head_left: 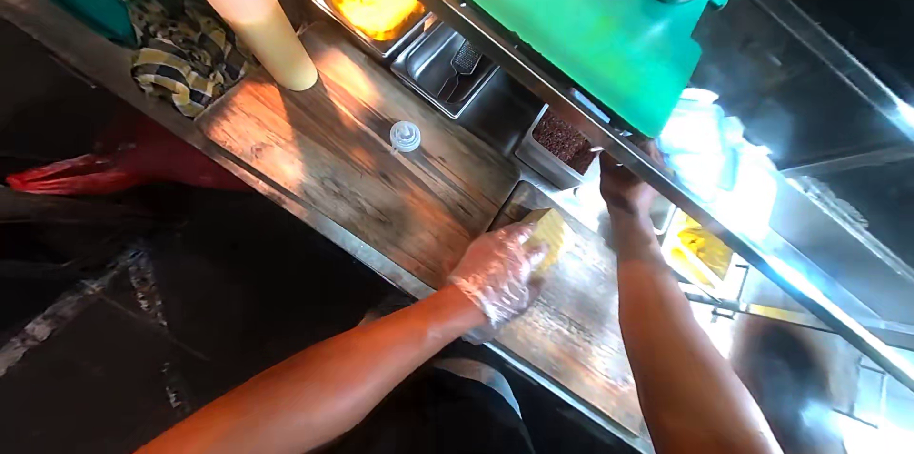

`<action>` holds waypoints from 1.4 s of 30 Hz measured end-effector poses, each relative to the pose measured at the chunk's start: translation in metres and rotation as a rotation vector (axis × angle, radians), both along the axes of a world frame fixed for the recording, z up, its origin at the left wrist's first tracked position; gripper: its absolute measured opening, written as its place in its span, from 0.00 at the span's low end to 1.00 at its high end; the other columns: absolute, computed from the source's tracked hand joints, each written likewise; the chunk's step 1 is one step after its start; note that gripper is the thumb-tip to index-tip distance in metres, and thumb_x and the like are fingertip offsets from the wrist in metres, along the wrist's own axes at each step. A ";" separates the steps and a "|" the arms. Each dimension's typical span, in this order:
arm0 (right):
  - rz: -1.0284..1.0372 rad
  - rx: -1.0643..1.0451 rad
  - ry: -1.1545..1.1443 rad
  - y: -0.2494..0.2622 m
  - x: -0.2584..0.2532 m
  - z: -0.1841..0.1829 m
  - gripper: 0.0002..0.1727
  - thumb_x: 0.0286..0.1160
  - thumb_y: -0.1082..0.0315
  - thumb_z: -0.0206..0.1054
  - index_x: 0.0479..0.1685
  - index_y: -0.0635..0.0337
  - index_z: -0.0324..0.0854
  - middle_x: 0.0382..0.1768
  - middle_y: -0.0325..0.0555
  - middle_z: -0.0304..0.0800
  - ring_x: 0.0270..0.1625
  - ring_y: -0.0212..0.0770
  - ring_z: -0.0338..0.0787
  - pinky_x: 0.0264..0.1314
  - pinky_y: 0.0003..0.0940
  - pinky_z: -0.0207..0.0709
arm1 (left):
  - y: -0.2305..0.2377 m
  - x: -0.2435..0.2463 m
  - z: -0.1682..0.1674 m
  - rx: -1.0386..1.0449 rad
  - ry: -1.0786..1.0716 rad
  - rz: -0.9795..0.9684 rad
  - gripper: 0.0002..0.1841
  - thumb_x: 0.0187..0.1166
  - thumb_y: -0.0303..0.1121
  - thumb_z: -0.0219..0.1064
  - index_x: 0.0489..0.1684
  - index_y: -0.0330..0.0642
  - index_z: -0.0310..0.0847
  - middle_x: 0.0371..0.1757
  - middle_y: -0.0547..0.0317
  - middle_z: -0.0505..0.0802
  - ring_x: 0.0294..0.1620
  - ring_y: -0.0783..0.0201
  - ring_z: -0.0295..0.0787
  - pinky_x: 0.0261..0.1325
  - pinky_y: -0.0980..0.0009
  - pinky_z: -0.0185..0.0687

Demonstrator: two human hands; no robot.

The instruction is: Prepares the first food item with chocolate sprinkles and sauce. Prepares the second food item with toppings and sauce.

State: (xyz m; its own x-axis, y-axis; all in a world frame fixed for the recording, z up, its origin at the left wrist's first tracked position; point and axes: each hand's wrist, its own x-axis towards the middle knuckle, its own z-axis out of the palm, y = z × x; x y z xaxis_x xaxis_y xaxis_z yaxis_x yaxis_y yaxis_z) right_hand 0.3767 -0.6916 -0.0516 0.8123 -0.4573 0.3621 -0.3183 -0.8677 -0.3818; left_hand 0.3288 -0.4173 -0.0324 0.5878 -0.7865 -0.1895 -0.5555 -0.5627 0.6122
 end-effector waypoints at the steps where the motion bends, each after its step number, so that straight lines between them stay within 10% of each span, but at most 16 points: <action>1: 0.010 -0.002 0.004 -0.001 0.002 -0.003 0.14 0.71 0.59 0.72 0.47 0.60 0.85 0.45 0.54 0.93 0.52 0.55 0.93 0.53 0.61 0.83 | -0.012 -0.006 0.001 0.091 0.014 -0.026 0.37 0.65 0.59 0.75 0.80 0.66 0.76 0.90 0.52 0.68 0.83 0.45 0.71 0.70 0.43 0.80; 6: 0.080 0.021 0.071 0.006 0.025 -0.028 0.17 0.76 0.60 0.70 0.55 0.62 0.89 0.55 0.60 0.93 0.61 0.61 0.91 0.66 0.65 0.80 | -0.033 -0.015 0.004 0.291 0.206 0.070 0.53 0.58 0.46 0.82 0.92 0.76 0.54 0.97 0.46 0.46 0.77 0.32 0.73 0.55 0.37 0.85; 9: 0.097 0.001 0.017 0.016 0.035 -0.029 0.18 0.79 0.59 0.68 0.57 0.62 0.89 0.57 0.62 0.93 0.66 0.61 0.90 0.70 0.64 0.78 | -0.018 0.002 0.018 0.228 0.395 0.153 0.49 0.66 0.51 0.78 0.93 0.67 0.54 0.93 0.49 0.60 0.73 0.42 0.81 0.63 0.40 0.85; 12: 0.137 -0.004 0.112 0.014 0.042 -0.021 0.22 0.87 0.55 0.60 0.63 0.63 0.87 0.60 0.68 0.90 0.68 0.66 0.88 0.71 0.69 0.74 | 0.003 0.011 0.026 0.047 0.720 0.395 0.31 0.80 0.45 0.70 0.85 0.66 0.67 0.66 0.55 0.90 0.61 0.53 0.91 0.62 0.42 0.85; 20: 0.078 0.281 0.884 0.063 0.059 0.069 0.29 0.88 0.73 0.53 0.89 0.62 0.63 0.74 0.71 0.79 0.76 0.68 0.80 0.77 0.68 0.68 | 0.036 -0.019 -0.009 -0.390 1.140 0.710 0.24 0.83 0.37 0.66 0.79 0.57 0.76 0.67 0.58 0.90 0.66 0.62 0.86 0.69 0.55 0.80; 42: 0.003 0.130 0.792 0.045 0.079 0.006 0.15 0.82 0.66 0.63 0.55 0.67 0.88 0.59 0.70 0.89 0.67 0.70 0.86 0.70 0.73 0.73 | 0.067 0.008 -0.034 -0.667 1.387 0.737 0.23 0.83 0.41 0.63 0.76 0.51 0.79 0.64 0.56 0.91 0.62 0.61 0.88 0.64 0.60 0.85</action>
